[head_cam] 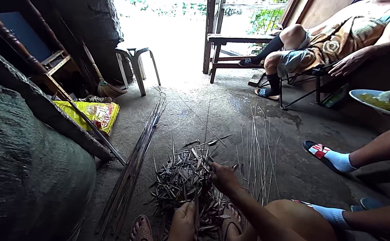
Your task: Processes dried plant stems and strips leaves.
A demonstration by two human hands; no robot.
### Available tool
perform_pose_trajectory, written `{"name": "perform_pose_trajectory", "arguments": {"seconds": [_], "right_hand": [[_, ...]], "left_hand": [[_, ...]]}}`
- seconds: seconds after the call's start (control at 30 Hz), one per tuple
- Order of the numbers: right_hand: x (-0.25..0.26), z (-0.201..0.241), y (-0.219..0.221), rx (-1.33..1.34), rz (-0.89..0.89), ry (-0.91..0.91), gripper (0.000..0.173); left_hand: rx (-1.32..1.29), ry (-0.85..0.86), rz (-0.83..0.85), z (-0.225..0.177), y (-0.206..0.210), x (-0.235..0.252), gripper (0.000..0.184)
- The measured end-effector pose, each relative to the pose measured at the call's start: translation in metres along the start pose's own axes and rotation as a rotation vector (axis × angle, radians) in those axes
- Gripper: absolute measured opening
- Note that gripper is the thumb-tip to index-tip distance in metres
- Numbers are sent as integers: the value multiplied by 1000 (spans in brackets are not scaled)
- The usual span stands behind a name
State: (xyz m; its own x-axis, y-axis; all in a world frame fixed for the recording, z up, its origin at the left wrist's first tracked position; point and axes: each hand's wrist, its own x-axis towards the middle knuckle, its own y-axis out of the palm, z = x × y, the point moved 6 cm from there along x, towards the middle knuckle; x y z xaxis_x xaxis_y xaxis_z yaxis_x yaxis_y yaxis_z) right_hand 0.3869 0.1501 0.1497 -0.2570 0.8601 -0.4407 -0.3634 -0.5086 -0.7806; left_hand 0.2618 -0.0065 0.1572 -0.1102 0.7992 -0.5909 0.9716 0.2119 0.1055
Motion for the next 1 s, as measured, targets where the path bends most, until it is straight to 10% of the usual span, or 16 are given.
{"name": "perform_pose_trajectory", "arguments": {"seconds": [0.17, 0.37, 0.8, 1.0], "right_hand": [[-23, 16, 31, 815, 216, -168, 28], [-18, 19, 22, 955, 181, -153, 20], [-70, 44, 42, -101, -104, -586, 13], [-23, 23, 18, -161, -45, -259, 24]], "left_hand": [[29, -9, -24, 0, -6, 8, 34], [36, -21, 28, 3, -2, 3, 40], [-48, -7, -112, -4, -14, 11, 30], [-4, -10, -57, -1, -9, 6, 36]]}}
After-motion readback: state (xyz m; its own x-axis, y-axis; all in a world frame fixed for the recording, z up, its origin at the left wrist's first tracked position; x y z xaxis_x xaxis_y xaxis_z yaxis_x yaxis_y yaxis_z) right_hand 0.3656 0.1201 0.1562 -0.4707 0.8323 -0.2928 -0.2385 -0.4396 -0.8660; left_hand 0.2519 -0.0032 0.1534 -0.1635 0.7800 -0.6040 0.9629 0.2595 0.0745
